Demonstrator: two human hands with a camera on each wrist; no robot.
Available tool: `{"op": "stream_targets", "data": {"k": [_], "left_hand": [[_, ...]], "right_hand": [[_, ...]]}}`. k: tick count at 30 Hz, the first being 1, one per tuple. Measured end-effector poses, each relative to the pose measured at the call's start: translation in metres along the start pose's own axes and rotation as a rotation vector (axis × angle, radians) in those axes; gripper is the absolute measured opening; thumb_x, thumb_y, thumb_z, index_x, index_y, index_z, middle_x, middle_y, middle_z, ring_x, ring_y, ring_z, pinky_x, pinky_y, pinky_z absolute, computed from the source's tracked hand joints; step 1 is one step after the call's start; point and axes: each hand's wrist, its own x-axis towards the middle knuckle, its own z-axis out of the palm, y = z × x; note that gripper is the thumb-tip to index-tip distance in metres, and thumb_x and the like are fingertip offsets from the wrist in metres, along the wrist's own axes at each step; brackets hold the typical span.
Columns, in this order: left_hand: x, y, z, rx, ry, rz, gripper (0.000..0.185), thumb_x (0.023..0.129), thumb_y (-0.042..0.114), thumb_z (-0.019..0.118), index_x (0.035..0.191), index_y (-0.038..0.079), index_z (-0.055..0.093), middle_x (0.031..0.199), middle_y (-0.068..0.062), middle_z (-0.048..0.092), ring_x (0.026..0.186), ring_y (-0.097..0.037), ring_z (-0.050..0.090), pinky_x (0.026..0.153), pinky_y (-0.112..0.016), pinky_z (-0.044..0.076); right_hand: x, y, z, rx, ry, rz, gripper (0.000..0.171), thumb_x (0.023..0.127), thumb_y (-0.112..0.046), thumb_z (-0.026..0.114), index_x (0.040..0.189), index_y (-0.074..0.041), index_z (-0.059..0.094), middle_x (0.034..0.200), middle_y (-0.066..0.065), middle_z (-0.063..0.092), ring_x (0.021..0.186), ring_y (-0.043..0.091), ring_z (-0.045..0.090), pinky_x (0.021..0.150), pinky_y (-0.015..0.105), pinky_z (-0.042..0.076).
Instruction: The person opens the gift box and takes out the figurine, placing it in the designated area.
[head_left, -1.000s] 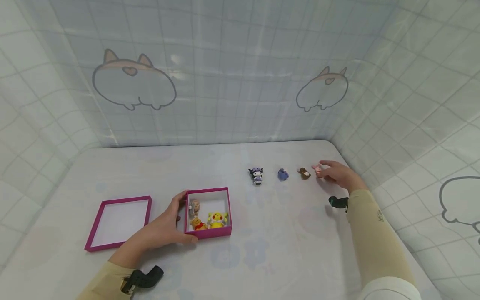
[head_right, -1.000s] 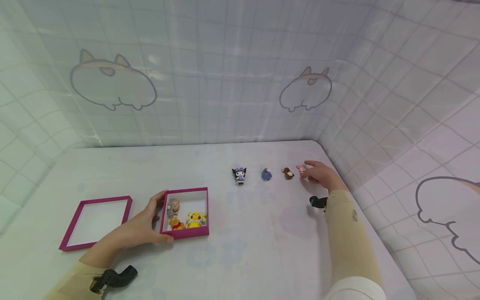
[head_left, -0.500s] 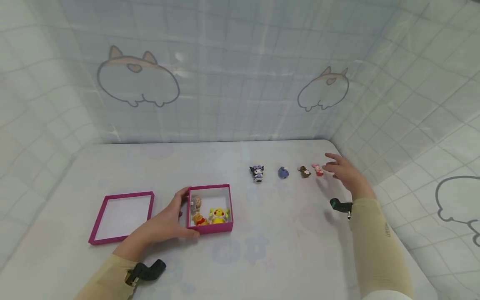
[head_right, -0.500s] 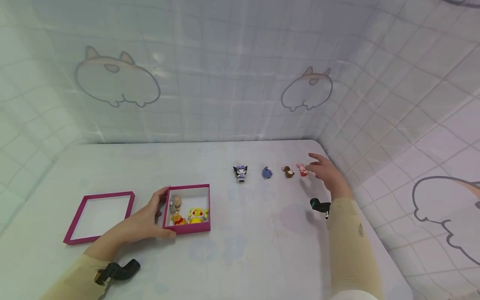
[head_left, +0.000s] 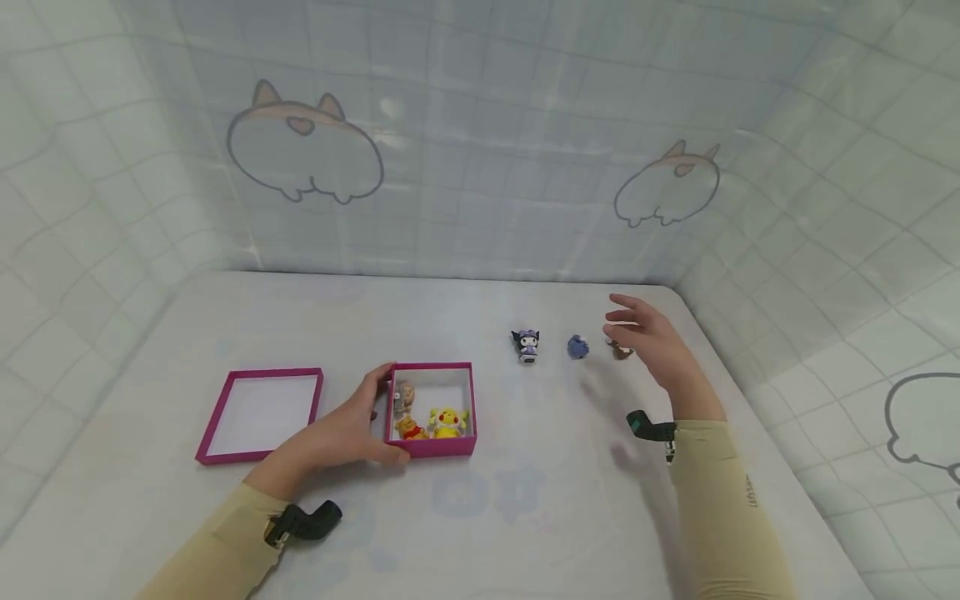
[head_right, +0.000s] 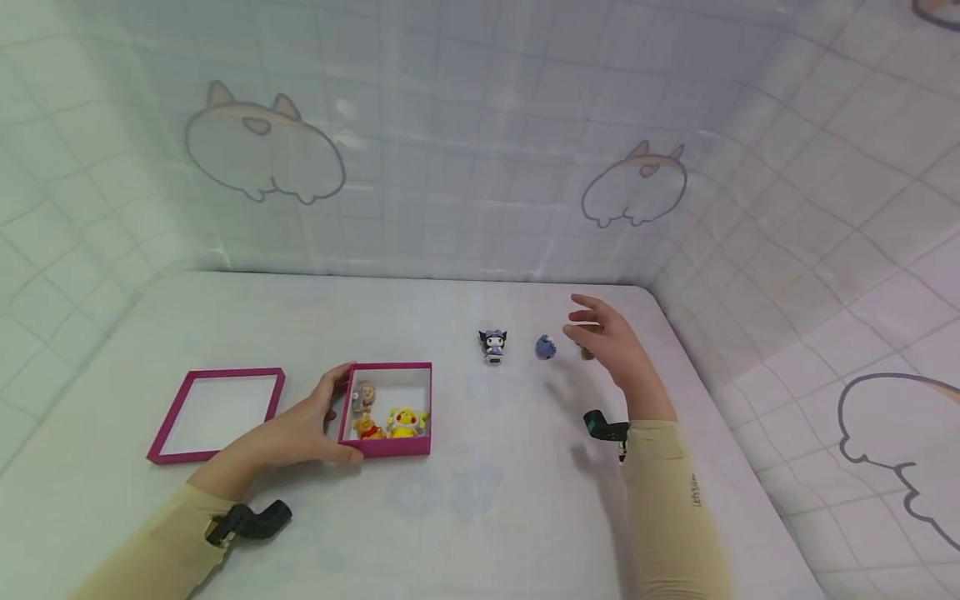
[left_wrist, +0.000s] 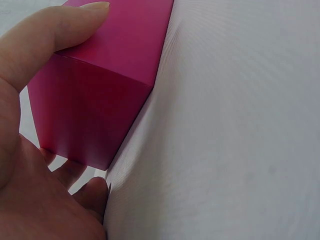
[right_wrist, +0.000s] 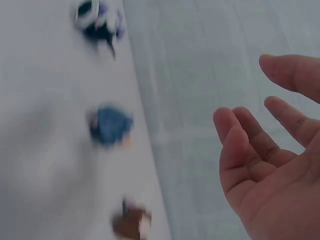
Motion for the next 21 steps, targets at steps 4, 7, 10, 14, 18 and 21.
{"op": "stream_targets", "data": {"k": [4, 7, 10, 14, 18, 21], "left_hand": [[0.001, 0.001, 0.002, 0.003, 0.000, -0.003, 0.138, 0.056, 0.054, 0.092, 0.156, 0.025, 0.002, 0.162, -0.007, 0.010, 0.145, -0.031, 0.023, 0.105, -0.050, 0.041], [0.003, 0.000, 0.003, 0.002, 0.000, 0.001, 0.138, 0.055, 0.055, 0.092, 0.156, 0.025, 0.002, 0.162, -0.007, 0.010, 0.145, -0.031, 0.024, 0.104, -0.050, 0.042], [0.006, -0.001, 0.004, -0.004, 0.001, 0.004, 0.139, 0.055, 0.056, 0.092, 0.156, 0.026, 0.002, 0.162, -0.006, 0.010, 0.145, -0.030, 0.024, 0.105, -0.050, 0.041], [0.007, -0.001, 0.005, -0.007, 0.002, 0.003, 0.139, 0.054, 0.056, 0.092, 0.156, 0.027, 0.002, 0.162, -0.006, 0.010, 0.143, -0.031, 0.027, 0.105, -0.050, 0.041], [0.007, -0.001, 0.006, -0.007, 0.000, -0.002, 0.139, 0.055, 0.056, 0.092, 0.156, 0.027, 0.002, 0.162, -0.006, 0.010, 0.141, -0.032, 0.032, 0.105, -0.050, 0.042], [0.008, 0.000, 0.008, -0.011, -0.001, -0.003, 0.138, 0.055, 0.055, 0.092, 0.156, 0.028, 0.002, 0.162, -0.007, 0.010, 0.140, -0.032, 0.032, 0.104, -0.050, 0.042]], "right_hand": [[0.002, -0.015, 0.020, -0.022, -0.069, -0.048, 0.066, 0.094, -0.034, 0.070, 0.151, -0.026, 0.039, 0.139, 0.010, 0.050, 0.122, 0.027, 0.052, 0.093, 0.047, 0.046], [0.003, -0.026, 0.035, -0.020, -0.122, -0.083, 0.064, 0.093, -0.033, 0.071, 0.150, -0.026, 0.042, 0.137, 0.011, 0.052, 0.126, 0.025, 0.051, 0.101, 0.048, 0.043], [0.003, -0.035, 0.051, 0.021, -0.175, -0.110, 0.061, 0.092, -0.030, 0.072, 0.147, -0.027, 0.045, 0.135, 0.013, 0.053, 0.123, 0.025, 0.053, 0.102, 0.050, 0.043], [0.004, -0.045, 0.074, 0.028, -0.221, -0.134, 0.056, 0.092, -0.029, 0.073, 0.143, -0.027, 0.050, 0.131, 0.012, 0.056, 0.118, 0.022, 0.056, 0.098, 0.044, 0.048], [0.004, -0.053, 0.096, 0.023, -0.256, -0.154, 0.051, 0.090, -0.027, 0.075, 0.138, -0.025, 0.056, 0.125, 0.010, 0.059, 0.112, 0.021, 0.059, 0.091, 0.040, 0.053], [0.004, -0.058, 0.111, 0.023, -0.298, -0.175, 0.049, 0.089, -0.027, 0.076, 0.135, -0.024, 0.058, 0.123, 0.009, 0.061, 0.110, 0.021, 0.060, 0.090, 0.040, 0.054]]}}
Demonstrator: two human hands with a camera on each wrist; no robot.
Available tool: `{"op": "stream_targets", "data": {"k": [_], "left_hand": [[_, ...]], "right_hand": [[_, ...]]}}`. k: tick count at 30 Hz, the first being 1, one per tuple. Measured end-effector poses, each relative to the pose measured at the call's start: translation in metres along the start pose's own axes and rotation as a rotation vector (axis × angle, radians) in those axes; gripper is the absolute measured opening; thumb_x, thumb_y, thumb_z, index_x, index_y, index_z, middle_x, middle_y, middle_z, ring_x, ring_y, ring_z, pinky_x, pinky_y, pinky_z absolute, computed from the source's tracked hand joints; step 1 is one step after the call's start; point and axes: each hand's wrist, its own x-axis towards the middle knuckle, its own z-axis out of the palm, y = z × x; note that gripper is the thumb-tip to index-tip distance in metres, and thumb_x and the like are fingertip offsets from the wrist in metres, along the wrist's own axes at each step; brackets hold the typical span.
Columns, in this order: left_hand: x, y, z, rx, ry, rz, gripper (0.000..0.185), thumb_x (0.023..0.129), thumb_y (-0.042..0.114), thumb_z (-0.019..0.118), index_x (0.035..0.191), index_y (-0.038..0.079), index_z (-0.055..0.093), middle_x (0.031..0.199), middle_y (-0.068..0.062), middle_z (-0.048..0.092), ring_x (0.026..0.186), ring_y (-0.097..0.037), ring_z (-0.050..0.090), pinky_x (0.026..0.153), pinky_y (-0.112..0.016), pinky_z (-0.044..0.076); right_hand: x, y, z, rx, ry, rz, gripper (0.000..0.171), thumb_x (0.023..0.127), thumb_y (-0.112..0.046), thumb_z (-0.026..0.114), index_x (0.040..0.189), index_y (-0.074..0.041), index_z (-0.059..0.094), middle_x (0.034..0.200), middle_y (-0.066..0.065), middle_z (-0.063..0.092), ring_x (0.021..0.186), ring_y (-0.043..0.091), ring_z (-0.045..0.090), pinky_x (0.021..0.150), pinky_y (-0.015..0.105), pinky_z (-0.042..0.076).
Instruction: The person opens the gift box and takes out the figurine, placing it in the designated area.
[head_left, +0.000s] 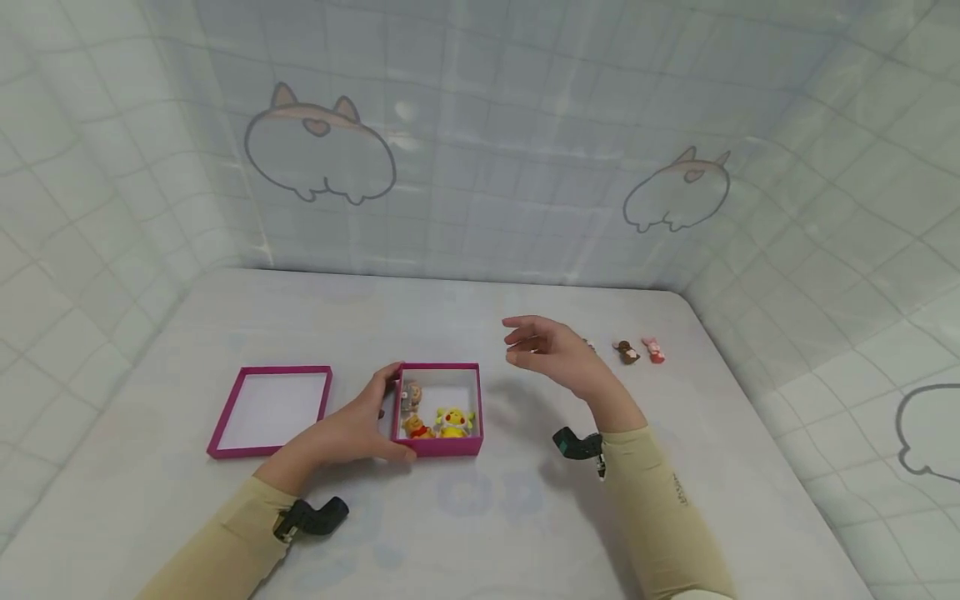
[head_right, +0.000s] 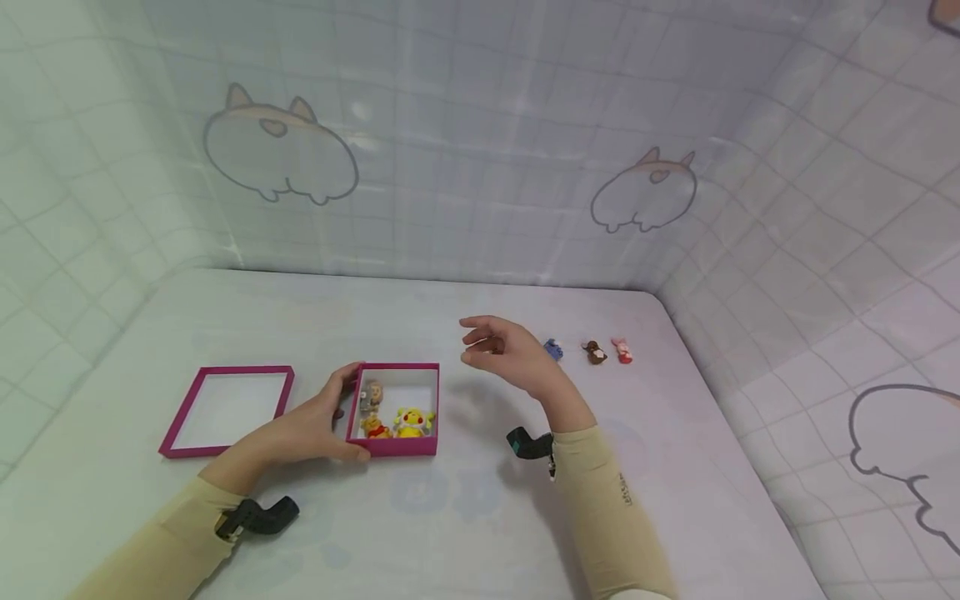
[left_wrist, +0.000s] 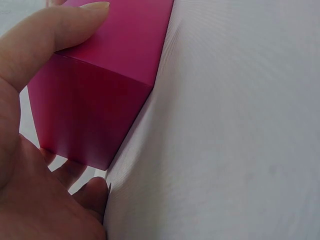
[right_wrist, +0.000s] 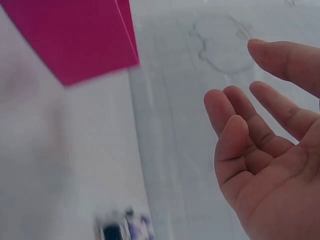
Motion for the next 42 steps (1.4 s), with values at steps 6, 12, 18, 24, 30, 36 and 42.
{"op": "stream_targets", "data": {"k": [6, 12, 18, 24, 30, 36, 42], "left_hand": [[0.000, 0.003, 0.002, -0.001, 0.001, -0.013, 0.138, 0.055, 0.054, 0.093, 0.156, 0.028, 0.002, 0.162, -0.006, 0.011, 0.141, -0.032, 0.032, 0.103, -0.051, 0.043], [0.000, 0.005, 0.005, 0.011, 0.001, -0.014, 0.137, 0.055, 0.054, 0.092, 0.156, 0.028, 0.003, 0.162, -0.006, 0.011, 0.142, -0.031, 0.028, 0.103, -0.051, 0.043], [0.001, 0.004, 0.006, 0.014, 0.001, -0.002, 0.137, 0.055, 0.056, 0.091, 0.156, 0.028, 0.003, 0.162, -0.006, 0.011, 0.146, -0.031, 0.020, 0.107, -0.057, 0.036], [0.000, 0.006, 0.004, 0.015, -0.007, 0.005, 0.137, 0.056, 0.055, 0.091, 0.156, 0.025, 0.002, 0.163, -0.008, 0.010, 0.146, -0.032, 0.017, 0.109, -0.059, 0.033], [0.000, 0.008, 0.003, 0.026, -0.010, 0.011, 0.138, 0.057, 0.055, 0.091, 0.156, 0.024, 0.001, 0.162, -0.008, 0.010, 0.147, -0.032, 0.015, 0.110, -0.061, 0.029], [-0.001, 0.009, 0.002, 0.026, -0.010, 0.023, 0.136, 0.059, 0.053, 0.091, 0.156, 0.023, 0.001, 0.162, -0.009, 0.010, 0.147, -0.032, 0.015, 0.110, -0.061, 0.027], [-0.004, 0.009, 0.002, 0.000, -0.017, 0.035, 0.134, 0.062, 0.050, 0.091, 0.157, 0.024, 0.000, 0.162, -0.010, 0.011, 0.147, -0.032, 0.016, 0.111, -0.060, 0.027]], "right_hand": [[0.011, -0.006, 0.024, 0.010, -0.083, -0.046, 0.048, 0.089, -0.030, 0.076, 0.133, -0.025, 0.060, 0.120, 0.005, 0.063, 0.109, 0.020, 0.061, 0.089, 0.037, 0.054], [0.015, -0.007, 0.038, 0.014, -0.127, -0.044, 0.047, 0.088, -0.031, 0.077, 0.132, -0.027, 0.061, 0.118, 0.001, 0.063, 0.109, 0.018, 0.061, 0.088, 0.035, 0.054], [0.015, -0.008, 0.044, -0.023, -0.188, -0.064, 0.046, 0.089, -0.029, 0.076, 0.133, -0.026, 0.061, 0.122, 0.006, 0.064, 0.109, 0.016, 0.061, 0.090, 0.036, 0.053], [0.015, -0.009, 0.051, -0.060, -0.232, -0.084, 0.045, 0.089, -0.025, 0.075, 0.132, -0.023, 0.061, 0.122, 0.010, 0.064, 0.106, 0.014, 0.062, 0.090, 0.036, 0.053], [0.013, -0.012, 0.059, -0.206, -0.259, -0.109, 0.049, 0.089, -0.025, 0.075, 0.135, -0.019, 0.060, 0.123, 0.007, 0.065, 0.107, 0.014, 0.062, 0.087, 0.033, 0.053], [0.009, -0.017, 0.068, -0.406, -0.291, -0.117, 0.052, 0.087, -0.028, 0.077, 0.134, -0.013, 0.061, 0.122, 0.005, 0.065, 0.111, 0.015, 0.059, 0.090, 0.032, 0.052], [0.007, -0.020, 0.078, -0.507, -0.328, -0.116, 0.051, 0.086, -0.024, 0.078, 0.133, -0.011, 0.062, 0.122, 0.001, 0.065, 0.112, 0.014, 0.058, 0.093, 0.031, 0.050]]}}
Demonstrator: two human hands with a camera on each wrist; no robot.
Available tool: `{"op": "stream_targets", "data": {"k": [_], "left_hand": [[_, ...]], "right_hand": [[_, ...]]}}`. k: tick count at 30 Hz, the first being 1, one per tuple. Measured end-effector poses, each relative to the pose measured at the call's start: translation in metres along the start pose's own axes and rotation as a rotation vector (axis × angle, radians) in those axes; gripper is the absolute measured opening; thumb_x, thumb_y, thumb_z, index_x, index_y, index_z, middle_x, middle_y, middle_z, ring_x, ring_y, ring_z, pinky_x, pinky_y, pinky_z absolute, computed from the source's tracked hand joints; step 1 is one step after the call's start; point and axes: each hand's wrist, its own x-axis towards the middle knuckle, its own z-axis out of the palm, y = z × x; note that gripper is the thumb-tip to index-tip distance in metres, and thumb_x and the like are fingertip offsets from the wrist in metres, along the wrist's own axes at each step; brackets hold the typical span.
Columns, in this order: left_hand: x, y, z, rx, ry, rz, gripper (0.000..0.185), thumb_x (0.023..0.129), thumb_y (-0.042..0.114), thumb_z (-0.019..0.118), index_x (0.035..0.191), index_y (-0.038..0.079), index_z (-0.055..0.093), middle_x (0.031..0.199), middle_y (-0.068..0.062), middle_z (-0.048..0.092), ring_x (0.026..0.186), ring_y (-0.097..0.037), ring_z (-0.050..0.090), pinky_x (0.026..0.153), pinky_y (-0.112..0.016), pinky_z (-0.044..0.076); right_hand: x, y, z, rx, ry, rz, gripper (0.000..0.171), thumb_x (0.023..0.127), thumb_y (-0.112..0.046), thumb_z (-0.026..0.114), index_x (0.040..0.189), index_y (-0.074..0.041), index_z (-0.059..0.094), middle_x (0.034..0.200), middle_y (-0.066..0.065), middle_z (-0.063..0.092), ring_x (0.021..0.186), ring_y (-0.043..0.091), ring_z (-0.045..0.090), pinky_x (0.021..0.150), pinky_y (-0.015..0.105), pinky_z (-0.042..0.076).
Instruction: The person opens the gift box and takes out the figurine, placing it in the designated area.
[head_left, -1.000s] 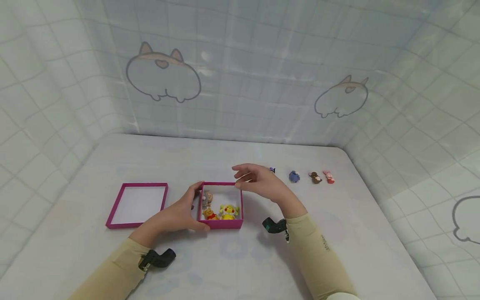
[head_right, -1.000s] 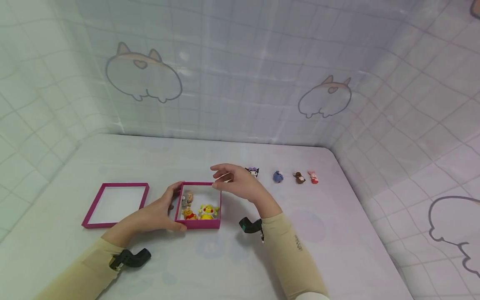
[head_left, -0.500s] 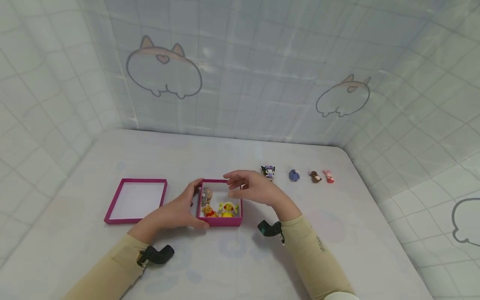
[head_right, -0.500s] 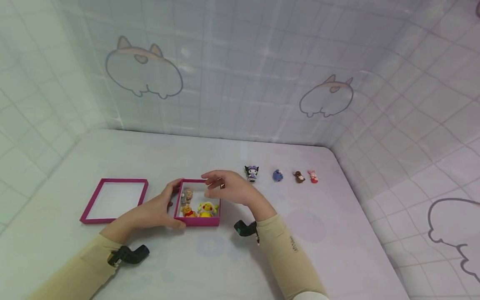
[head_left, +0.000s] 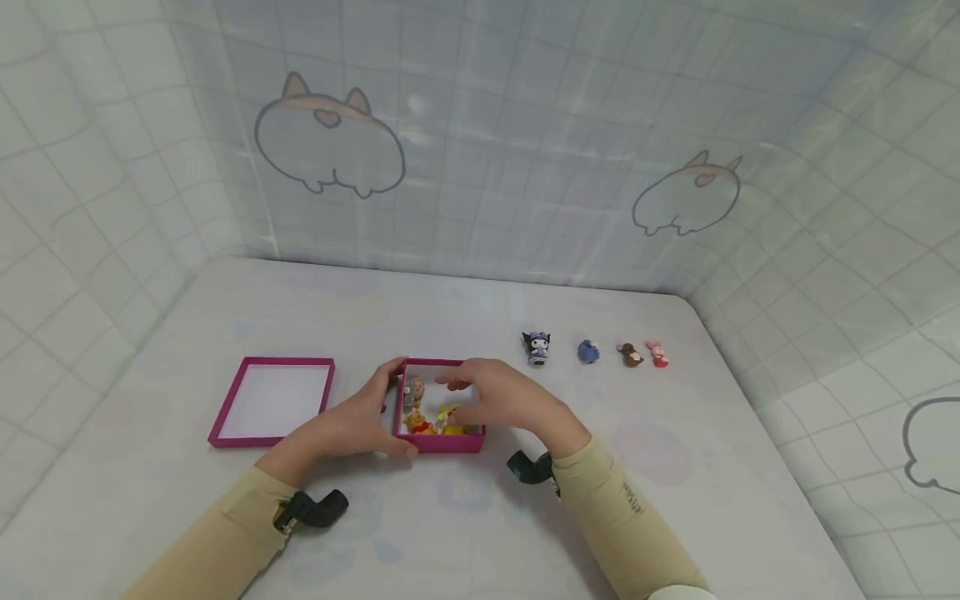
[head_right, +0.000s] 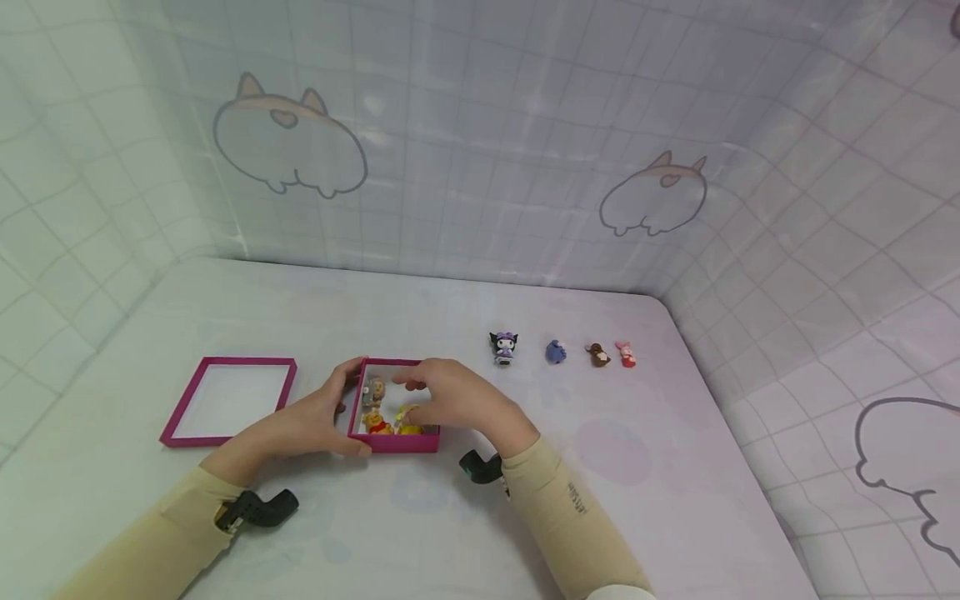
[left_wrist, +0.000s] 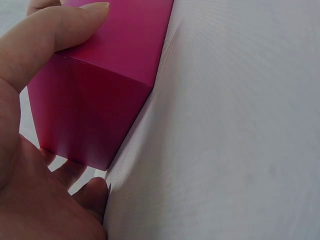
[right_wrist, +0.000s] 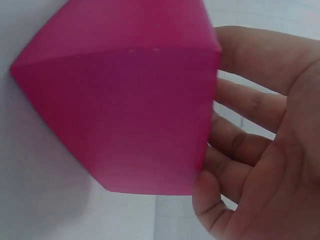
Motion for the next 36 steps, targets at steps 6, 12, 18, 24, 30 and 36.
{"op": "stream_targets", "data": {"k": [6, 12, 18, 24, 30, 36], "left_hand": [[-0.001, 0.001, 0.000, 0.005, 0.001, 0.005, 0.133, 0.062, 0.049, 0.091, 0.157, 0.023, 0.000, 0.162, -0.010, 0.011, 0.147, -0.033, 0.016, 0.110, -0.061, 0.027], [-0.001, 0.001, 0.000, -0.001, -0.001, 0.007, 0.134, 0.061, 0.050, 0.091, 0.157, 0.022, 0.001, 0.162, -0.011, 0.010, 0.147, -0.034, 0.015, 0.109, -0.062, 0.028], [0.000, -0.001, 0.000, -0.014, -0.005, 0.018, 0.133, 0.062, 0.048, 0.091, 0.156, 0.023, 0.000, 0.162, -0.010, 0.010, 0.146, -0.033, 0.017, 0.110, -0.058, 0.031], [0.000, -0.002, 0.000, -0.017, -0.006, 0.018, 0.134, 0.062, 0.048, 0.092, 0.156, 0.024, 0.000, 0.162, -0.009, 0.010, 0.146, -0.031, 0.019, 0.110, -0.055, 0.033], [0.001, -0.003, 0.001, -0.012, -0.008, 0.021, 0.134, 0.061, 0.050, 0.091, 0.156, 0.025, 0.000, 0.162, -0.008, 0.010, 0.146, -0.031, 0.018, 0.109, -0.057, 0.033], [0.000, -0.003, 0.001, -0.017, -0.005, 0.036, 0.134, 0.062, 0.048, 0.091, 0.156, 0.023, 0.000, 0.162, -0.010, 0.010, 0.146, -0.033, 0.017, 0.110, -0.058, 0.031]], "right_hand": [[0.003, -0.003, 0.006, -0.086, -0.042, 0.012, 0.050, 0.084, -0.024, 0.080, 0.130, -0.012, 0.065, 0.121, -0.002, 0.066, 0.110, 0.011, 0.059, 0.089, 0.027, 0.051], [0.006, -0.003, 0.010, -0.172, -0.067, 0.014, 0.048, 0.084, -0.026, 0.080, 0.128, -0.014, 0.066, 0.117, -0.005, 0.066, 0.106, 0.011, 0.060, 0.086, 0.025, 0.051], [0.008, -0.001, 0.013, -0.193, -0.004, -0.002, 0.051, 0.085, -0.029, 0.080, 0.130, -0.012, 0.065, 0.112, -0.005, 0.066, 0.099, 0.009, 0.060, 0.085, 0.025, 0.051], [0.008, -0.001, 0.016, -0.279, 0.025, 0.014, 0.057, 0.085, -0.038, 0.079, 0.134, -0.015, 0.062, 0.120, -0.003, 0.063, 0.102, 0.010, 0.056, 0.086, 0.035, 0.050], [0.004, -0.006, 0.017, -0.459, -0.013, 0.030, 0.062, 0.083, -0.044, 0.078, 0.137, -0.019, 0.060, 0.129, -0.002, 0.060, 0.117, 0.016, 0.051, 0.091, 0.043, 0.045], [0.004, -0.008, 0.019, -0.498, -0.027, 0.055, 0.063, 0.082, -0.045, 0.078, 0.138, -0.021, 0.060, 0.125, -0.004, 0.063, 0.118, 0.019, 0.049, 0.093, 0.043, 0.044]]}}
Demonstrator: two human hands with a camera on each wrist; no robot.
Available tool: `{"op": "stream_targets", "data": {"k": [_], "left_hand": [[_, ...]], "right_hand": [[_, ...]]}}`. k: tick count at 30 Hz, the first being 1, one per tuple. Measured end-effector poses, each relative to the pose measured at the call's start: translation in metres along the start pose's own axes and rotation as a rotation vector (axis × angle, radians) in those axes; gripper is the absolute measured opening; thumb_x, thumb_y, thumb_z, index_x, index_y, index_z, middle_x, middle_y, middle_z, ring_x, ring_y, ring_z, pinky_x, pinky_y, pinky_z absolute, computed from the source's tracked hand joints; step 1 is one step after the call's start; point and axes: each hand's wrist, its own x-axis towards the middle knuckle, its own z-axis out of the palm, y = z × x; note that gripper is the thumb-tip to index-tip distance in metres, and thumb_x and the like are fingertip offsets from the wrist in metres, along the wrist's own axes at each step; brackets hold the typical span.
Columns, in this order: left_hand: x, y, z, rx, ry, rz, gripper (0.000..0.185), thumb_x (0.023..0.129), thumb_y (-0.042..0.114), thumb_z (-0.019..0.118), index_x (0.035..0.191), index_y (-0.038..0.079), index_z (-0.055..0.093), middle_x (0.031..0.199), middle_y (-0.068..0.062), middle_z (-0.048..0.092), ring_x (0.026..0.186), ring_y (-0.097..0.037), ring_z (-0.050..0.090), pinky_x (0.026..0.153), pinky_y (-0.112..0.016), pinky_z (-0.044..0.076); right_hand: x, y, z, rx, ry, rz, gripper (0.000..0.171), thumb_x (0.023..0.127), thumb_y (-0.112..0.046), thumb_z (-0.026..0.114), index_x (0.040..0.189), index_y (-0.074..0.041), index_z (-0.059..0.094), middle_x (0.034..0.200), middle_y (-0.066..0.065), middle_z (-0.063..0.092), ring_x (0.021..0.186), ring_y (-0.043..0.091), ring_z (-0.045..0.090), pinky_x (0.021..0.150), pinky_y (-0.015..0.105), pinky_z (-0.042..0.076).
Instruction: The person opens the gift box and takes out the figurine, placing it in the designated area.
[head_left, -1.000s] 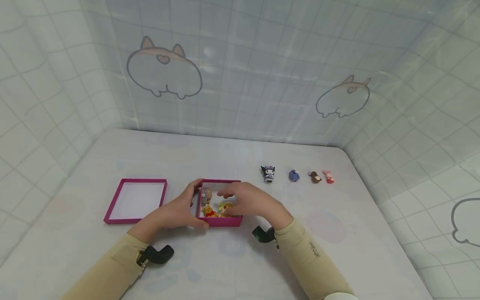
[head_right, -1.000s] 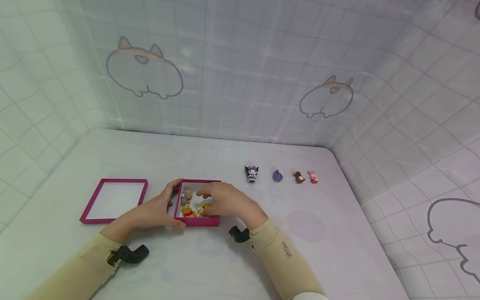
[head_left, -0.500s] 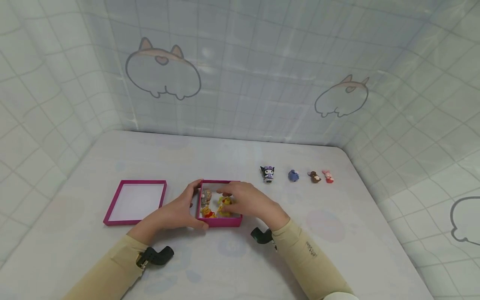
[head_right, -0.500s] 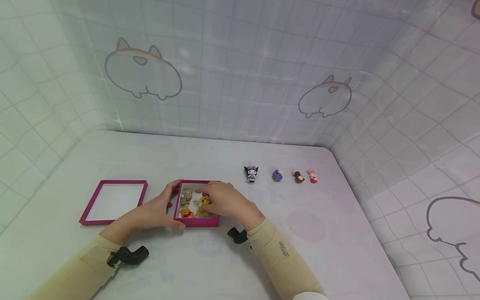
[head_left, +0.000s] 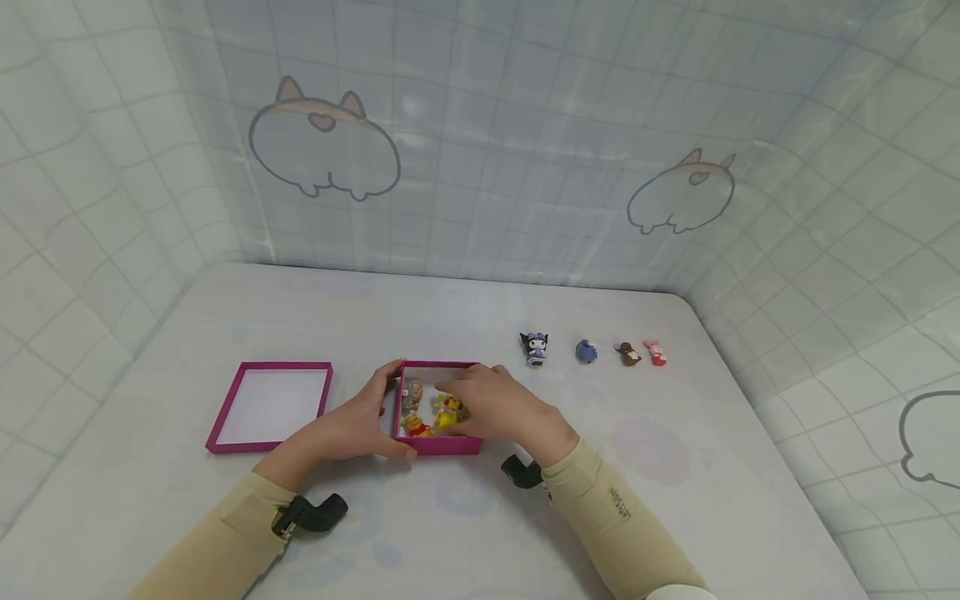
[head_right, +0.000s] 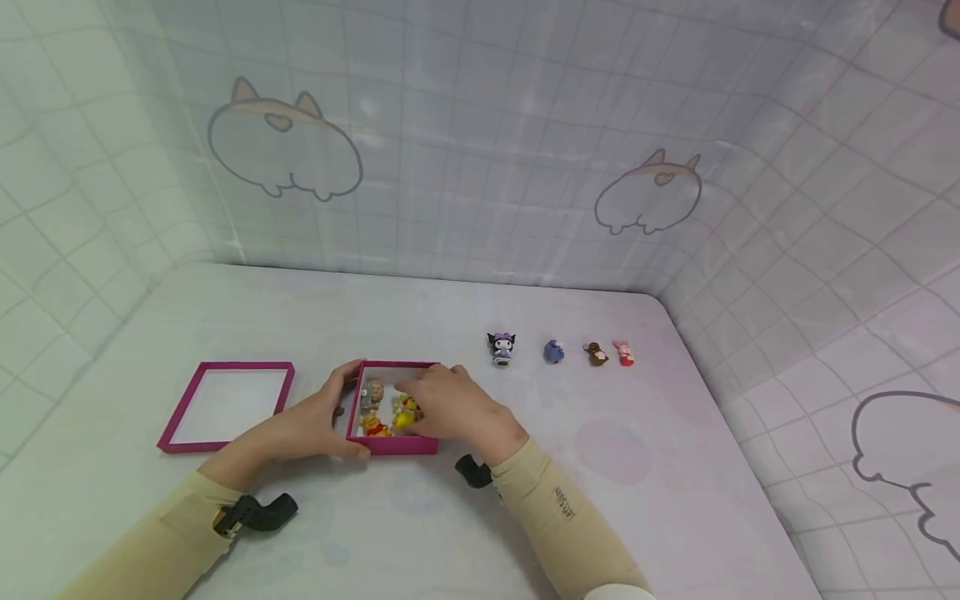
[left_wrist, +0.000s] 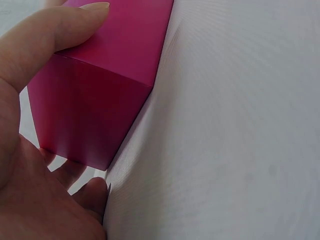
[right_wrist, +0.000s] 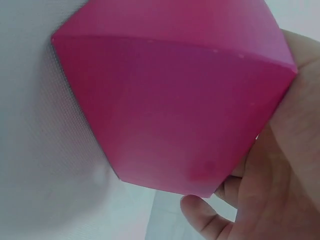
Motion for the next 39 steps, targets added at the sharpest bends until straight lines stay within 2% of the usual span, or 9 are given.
{"op": "stream_targets", "data": {"k": [4, 10, 13, 16, 20, 28, 33, 39], "left_hand": [[0.000, -0.001, 0.000, 0.008, 0.004, 0.001, 0.134, 0.062, 0.049, 0.091, 0.156, 0.023, 0.000, 0.161, -0.009, 0.011, 0.145, -0.032, 0.020, 0.109, -0.056, 0.034], [0.001, -0.002, 0.000, 0.012, 0.002, -0.001, 0.134, 0.061, 0.050, 0.091, 0.156, 0.024, 0.000, 0.161, -0.008, 0.011, 0.145, -0.031, 0.021, 0.107, -0.054, 0.037], [0.001, -0.003, 0.001, 0.011, 0.002, 0.001, 0.134, 0.062, 0.049, 0.091, 0.156, 0.023, 0.000, 0.161, -0.008, 0.012, 0.145, -0.031, 0.020, 0.107, -0.054, 0.037], [0.001, -0.003, 0.001, 0.012, 0.003, -0.005, 0.133, 0.062, 0.048, 0.092, 0.156, 0.024, 0.001, 0.161, -0.008, 0.013, 0.145, -0.031, 0.020, 0.106, -0.053, 0.039], [0.001, -0.002, 0.001, 0.006, 0.002, -0.008, 0.132, 0.062, 0.046, 0.092, 0.156, 0.023, 0.001, 0.160, -0.008, 0.013, 0.145, -0.032, 0.020, 0.105, -0.053, 0.040], [0.002, 0.000, 0.001, 0.014, 0.006, -0.025, 0.133, 0.061, 0.048, 0.092, 0.156, 0.024, 0.001, 0.160, -0.008, 0.013, 0.145, -0.031, 0.020, 0.105, -0.052, 0.041], [0.001, 0.000, 0.002, 0.015, 0.006, -0.032, 0.132, 0.062, 0.048, 0.091, 0.156, 0.024, 0.002, 0.161, -0.008, 0.013, 0.145, -0.032, 0.020, 0.106, -0.055, 0.038], [-0.001, 0.001, 0.003, 0.011, 0.009, -0.029, 0.132, 0.062, 0.047, 0.092, 0.156, 0.024, 0.002, 0.160, -0.009, 0.014, 0.145, -0.033, 0.018, 0.107, -0.058, 0.035]], "right_hand": [[0.001, 0.001, 0.001, 0.016, 0.004, 0.006, 0.063, 0.082, -0.043, 0.079, 0.138, -0.021, 0.060, 0.120, -0.006, 0.066, 0.116, 0.020, 0.049, 0.093, 0.043, 0.044], [0.002, 0.004, 0.000, 0.107, 0.072, -0.003, 0.060, 0.079, -0.039, 0.082, 0.132, -0.018, 0.062, 0.106, -0.010, 0.064, 0.100, 0.012, 0.052, 0.089, 0.041, 0.044], [0.000, 0.006, -0.004, 0.163, 0.105, 0.004, 0.069, 0.077, -0.037, 0.082, 0.139, -0.018, 0.056, 0.112, -0.010, 0.062, 0.099, 0.010, 0.052, 0.091, 0.039, 0.046], [-0.001, 0.007, -0.008, 0.229, 0.127, 0.008, 0.080, 0.077, -0.035, 0.083, 0.147, -0.018, 0.048, 0.122, -0.006, 0.059, 0.098, 0.009, 0.053, 0.088, 0.030, 0.049], [-0.002, 0.008, -0.012, 0.279, 0.160, -0.006, 0.079, 0.076, -0.033, 0.084, 0.145, -0.018, 0.050, 0.122, -0.004, 0.055, 0.095, 0.007, 0.053, 0.079, 0.020, 0.050], [-0.004, 0.011, -0.013, 0.296, 0.220, -0.021, 0.071, 0.076, -0.028, 0.086, 0.140, -0.017, 0.057, 0.122, -0.005, 0.053, 0.098, 0.007, 0.051, 0.083, 0.019, 0.050], [-0.005, 0.013, -0.013, 0.335, 0.231, -0.001, 0.073, 0.077, -0.029, 0.086, 0.142, -0.018, 0.055, 0.124, -0.004, 0.051, 0.100, 0.008, 0.051, 0.085, 0.020, 0.050], [-0.007, 0.016, -0.015, 0.375, 0.291, 0.011, 0.077, 0.075, -0.027, 0.087, 0.144, -0.019, 0.053, 0.120, -0.005, 0.050, 0.097, 0.009, 0.052, 0.081, 0.021, 0.051]]}}
